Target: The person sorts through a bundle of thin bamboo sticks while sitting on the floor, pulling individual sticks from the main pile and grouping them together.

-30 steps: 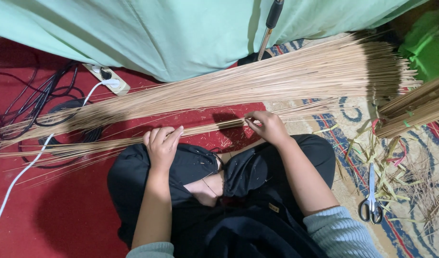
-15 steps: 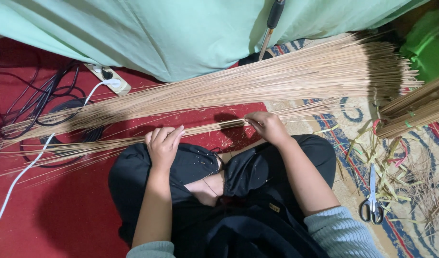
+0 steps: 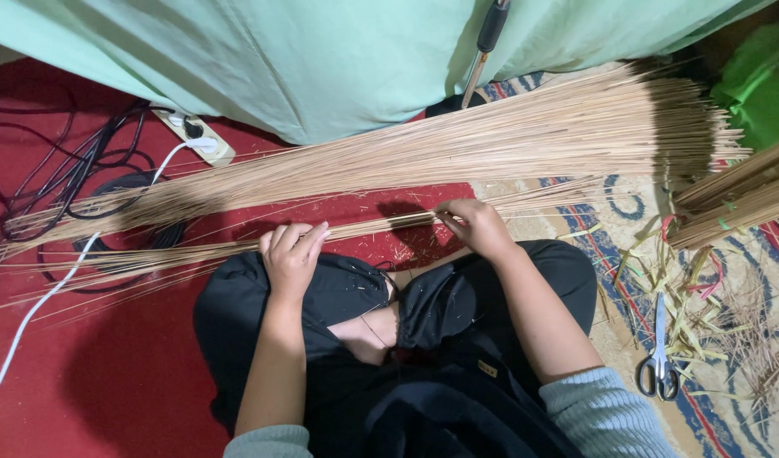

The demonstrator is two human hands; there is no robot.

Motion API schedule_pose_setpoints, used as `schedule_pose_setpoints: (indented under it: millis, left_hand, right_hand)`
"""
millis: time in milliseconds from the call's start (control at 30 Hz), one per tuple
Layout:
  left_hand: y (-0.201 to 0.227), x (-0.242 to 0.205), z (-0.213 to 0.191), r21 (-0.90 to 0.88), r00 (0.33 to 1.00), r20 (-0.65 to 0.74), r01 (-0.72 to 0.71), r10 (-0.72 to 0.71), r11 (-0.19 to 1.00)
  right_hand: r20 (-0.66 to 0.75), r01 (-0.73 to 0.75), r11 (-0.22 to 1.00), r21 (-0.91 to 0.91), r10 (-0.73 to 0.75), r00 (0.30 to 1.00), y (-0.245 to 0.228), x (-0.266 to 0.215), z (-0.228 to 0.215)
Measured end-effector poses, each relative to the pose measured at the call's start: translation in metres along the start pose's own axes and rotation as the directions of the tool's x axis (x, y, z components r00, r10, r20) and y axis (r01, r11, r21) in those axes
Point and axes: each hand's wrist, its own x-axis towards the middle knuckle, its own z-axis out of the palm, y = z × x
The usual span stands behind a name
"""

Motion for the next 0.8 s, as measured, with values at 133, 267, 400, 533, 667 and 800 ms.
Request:
schedule_pose_setpoints:
  millis: [133,267,400,533,667,800]
  left_hand:
    - [0.001,0.001,-0.001,-0.003,1.000,0.012,-0.005,0.005,1.000]
    - [0.001,0.001,-0.001,0.005,1.000,0.012,-0.014,0.014,1.000]
    - [0.000,0.002,-0.001,0.004,1.000,0.015,-0.021,0.021,1.000]
    - [-0.001,0.001,0.000,0.004,1.000,0.008,-0.012,0.012,1.000]
    - [-0.005,-0.003,0.002,0.008,1.000,0.012,0.005,-0.005,1.000]
    - [-0.005,-0.002,0.001,0.001,1.000,0.016,0.021,-0.021,1.000]
  right_hand:
    - [0.018,-0.011,1.000,-0.018,0.012,1.000,0.018,-0.009,0.007]
    - [0.076,-0.008,0.993,-0.117,0.017,0.997,0.019,-0.012,0.008]
    - [0.116,0.010,0.987,-0.157,0.008,0.993,0.005,-0.005,0.000]
    - [0.135,0.025,0.989,-0.144,-0.006,0.991,0.001,-0.004,-0.001]
    - [0.136,0.022,0.997,-0.073,-0.011,0.991,0.003,-0.003,0.000]
    - [0.142,0.025,0.999,-0.042,-0.019,0.990,-0.005,-0.001,-0.002]
